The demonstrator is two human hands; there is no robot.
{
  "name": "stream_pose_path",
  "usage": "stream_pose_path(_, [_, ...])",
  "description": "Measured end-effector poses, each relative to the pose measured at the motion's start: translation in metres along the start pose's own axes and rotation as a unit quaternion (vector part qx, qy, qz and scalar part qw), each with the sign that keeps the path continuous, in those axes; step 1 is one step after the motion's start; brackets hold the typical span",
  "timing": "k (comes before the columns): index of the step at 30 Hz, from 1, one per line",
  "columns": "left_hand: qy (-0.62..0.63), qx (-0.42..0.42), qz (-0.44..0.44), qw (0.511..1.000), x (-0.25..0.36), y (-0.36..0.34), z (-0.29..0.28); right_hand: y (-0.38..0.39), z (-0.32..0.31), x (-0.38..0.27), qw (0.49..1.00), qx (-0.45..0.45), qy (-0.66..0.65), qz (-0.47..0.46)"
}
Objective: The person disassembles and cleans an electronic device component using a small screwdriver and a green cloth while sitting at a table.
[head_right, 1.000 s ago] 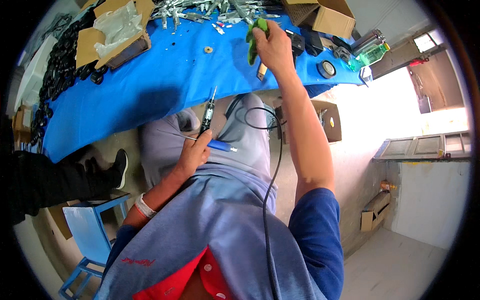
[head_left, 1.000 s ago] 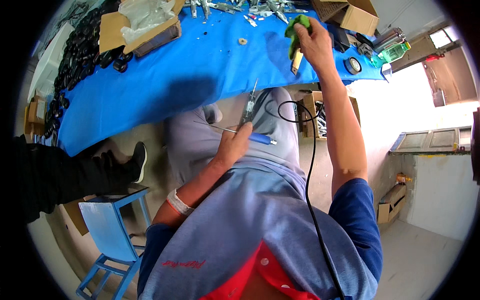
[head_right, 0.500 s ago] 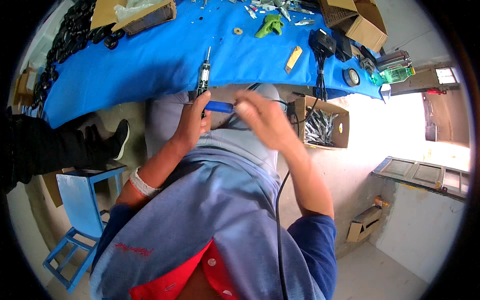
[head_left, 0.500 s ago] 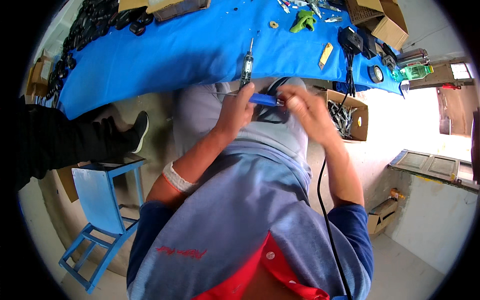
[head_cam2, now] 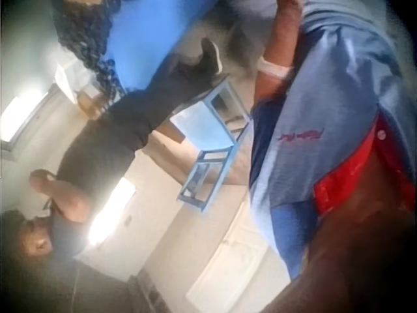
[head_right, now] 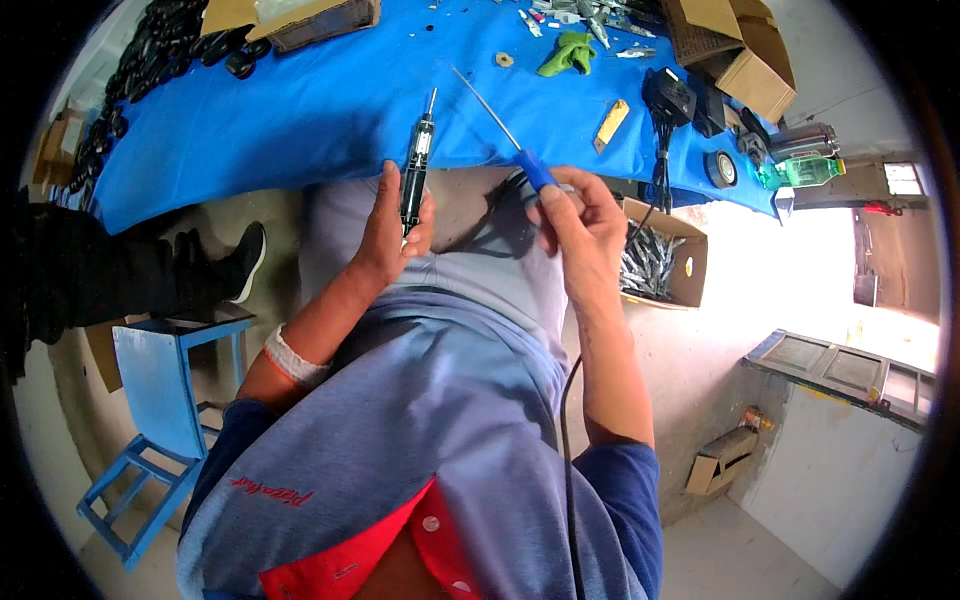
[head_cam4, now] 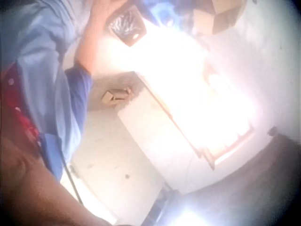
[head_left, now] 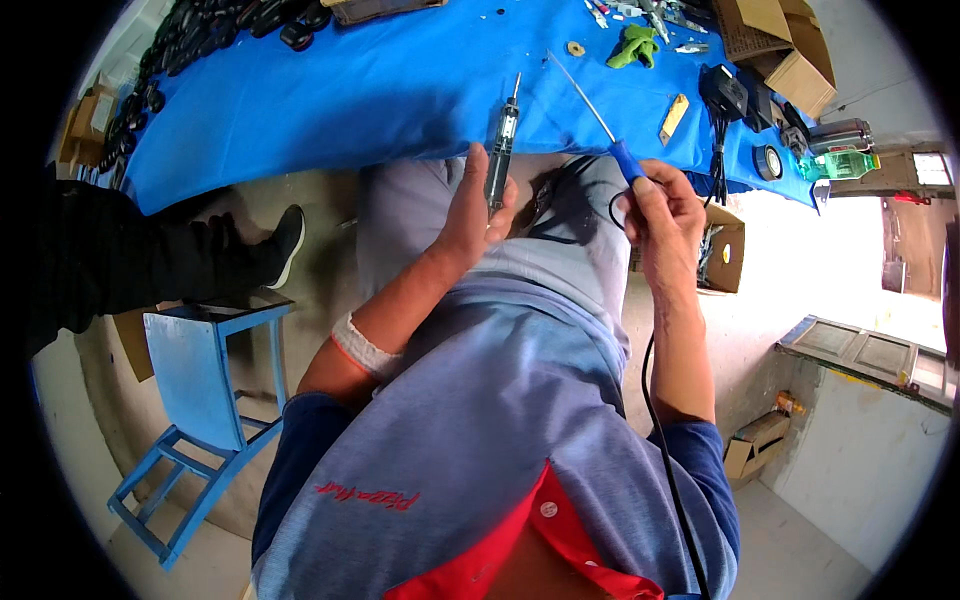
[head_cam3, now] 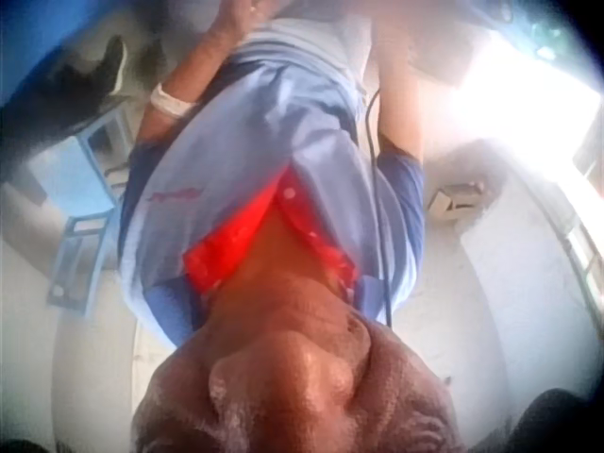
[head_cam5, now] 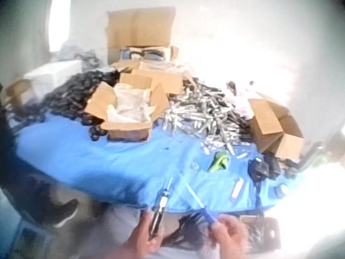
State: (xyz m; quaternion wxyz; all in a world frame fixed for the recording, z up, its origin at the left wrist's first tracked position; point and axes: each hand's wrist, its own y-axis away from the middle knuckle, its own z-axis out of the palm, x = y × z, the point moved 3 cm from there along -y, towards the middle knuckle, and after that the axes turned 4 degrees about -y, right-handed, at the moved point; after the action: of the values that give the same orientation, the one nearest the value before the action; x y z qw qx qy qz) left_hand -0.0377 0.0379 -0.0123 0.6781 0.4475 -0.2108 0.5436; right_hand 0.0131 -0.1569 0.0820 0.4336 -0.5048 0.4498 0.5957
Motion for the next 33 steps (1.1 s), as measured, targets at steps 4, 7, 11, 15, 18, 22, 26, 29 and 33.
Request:
stream_pose_path(4, [0.005, 0.031, -0.003, 0.999, -0.007, -0.006, -0.008, 0.014, -0.015, 0.006, 0.994, 0.017, 0.087, -0.070])
stream_pose_path(7, [0.000, 0.073, -0.010, 0.997, -0.013, -0.014, -0.016, 0.026, -0.010, 0.000, 0.978, 0.040, 0.179, -0.104])
stream_pose_path(11, [0.008, 0.083, -0.011, 0.996, -0.011, -0.019, -0.018, 0.037, -0.002, -0.011, 0.963, 0.040, 0.223, -0.144])
stream_pose_path(15, [-0.006, 0.096, -0.004, 0.995, -0.011, -0.021, -0.018, 0.039, 0.006, -0.012, 0.956, 0.030, 0.242, -0.163])
stream_pose_path(18, [-0.029, 0.115, -0.013, 0.993, -0.009, -0.020, -0.019, 0.038, 0.012, -0.012, 0.949, 0.030, 0.267, -0.163])
stream_pose_path(22, [-0.051, 0.124, -0.005, 0.991, -0.010, -0.021, -0.021, 0.036, 0.016, -0.006, 0.961, 0.024, 0.237, -0.140])
stream_pose_path(26, [-0.074, 0.137, 0.014, 0.988, -0.010, -0.020, -0.021, 0.034, 0.017, -0.004, 0.957, 0.028, 0.247, -0.150])
stream_pose_path(29, [-0.091, 0.142, 0.024, 0.985, -0.010, -0.021, -0.022, 0.034, 0.019, -0.007, 0.956, 0.029, 0.255, -0.144])
stream_pose_path(33, [-0.106, 0.150, 0.043, 0.982, -0.010, -0.022, -0.021, 0.032, 0.021, -0.006, 0.958, 0.025, 0.242, -0.152])
